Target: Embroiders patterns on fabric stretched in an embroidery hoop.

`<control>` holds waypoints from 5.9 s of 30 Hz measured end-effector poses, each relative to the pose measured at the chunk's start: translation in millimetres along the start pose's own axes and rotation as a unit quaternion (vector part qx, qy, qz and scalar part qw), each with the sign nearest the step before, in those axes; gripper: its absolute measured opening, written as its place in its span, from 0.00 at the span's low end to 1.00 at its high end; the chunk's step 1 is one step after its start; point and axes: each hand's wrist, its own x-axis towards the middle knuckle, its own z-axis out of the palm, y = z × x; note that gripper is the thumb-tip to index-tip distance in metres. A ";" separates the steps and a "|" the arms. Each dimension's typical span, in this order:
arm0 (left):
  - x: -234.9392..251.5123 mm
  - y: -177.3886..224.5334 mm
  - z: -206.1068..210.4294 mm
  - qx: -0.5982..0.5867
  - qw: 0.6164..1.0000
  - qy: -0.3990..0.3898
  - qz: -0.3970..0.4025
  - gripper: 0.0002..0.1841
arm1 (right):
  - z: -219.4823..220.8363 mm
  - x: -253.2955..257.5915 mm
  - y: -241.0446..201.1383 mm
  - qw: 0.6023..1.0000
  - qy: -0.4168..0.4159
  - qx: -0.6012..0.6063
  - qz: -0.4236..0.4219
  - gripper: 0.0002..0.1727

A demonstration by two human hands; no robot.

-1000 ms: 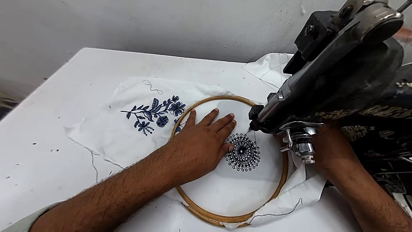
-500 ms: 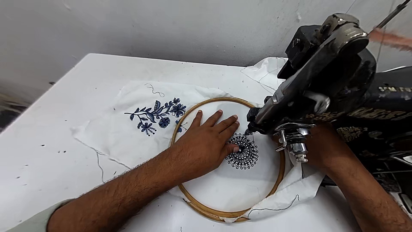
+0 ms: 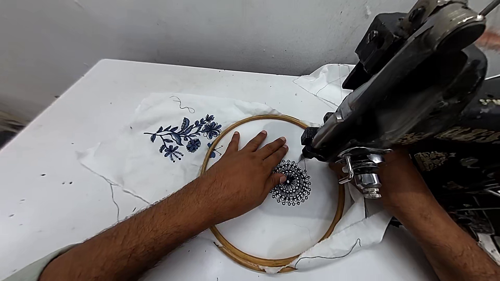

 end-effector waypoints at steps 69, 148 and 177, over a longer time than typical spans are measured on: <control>5.6 0.8 3.4 -0.009 1.000 0.019 0.006 0.33 | -7.2 3.9 -4.4 0.998 -0.050 -0.036 0.011 0.15; 8.4 -5.9 -0.2 -0.020 1.000 0.009 0.011 0.30 | -0.4 0.5 -5.6 1.000 0.009 -0.019 -0.017 0.14; -9.6 -122.4 -10.2 -0.099 0.882 0.400 -0.229 0.15 | -13.6 17.0 9.2 0.990 -0.136 0.041 0.011 0.18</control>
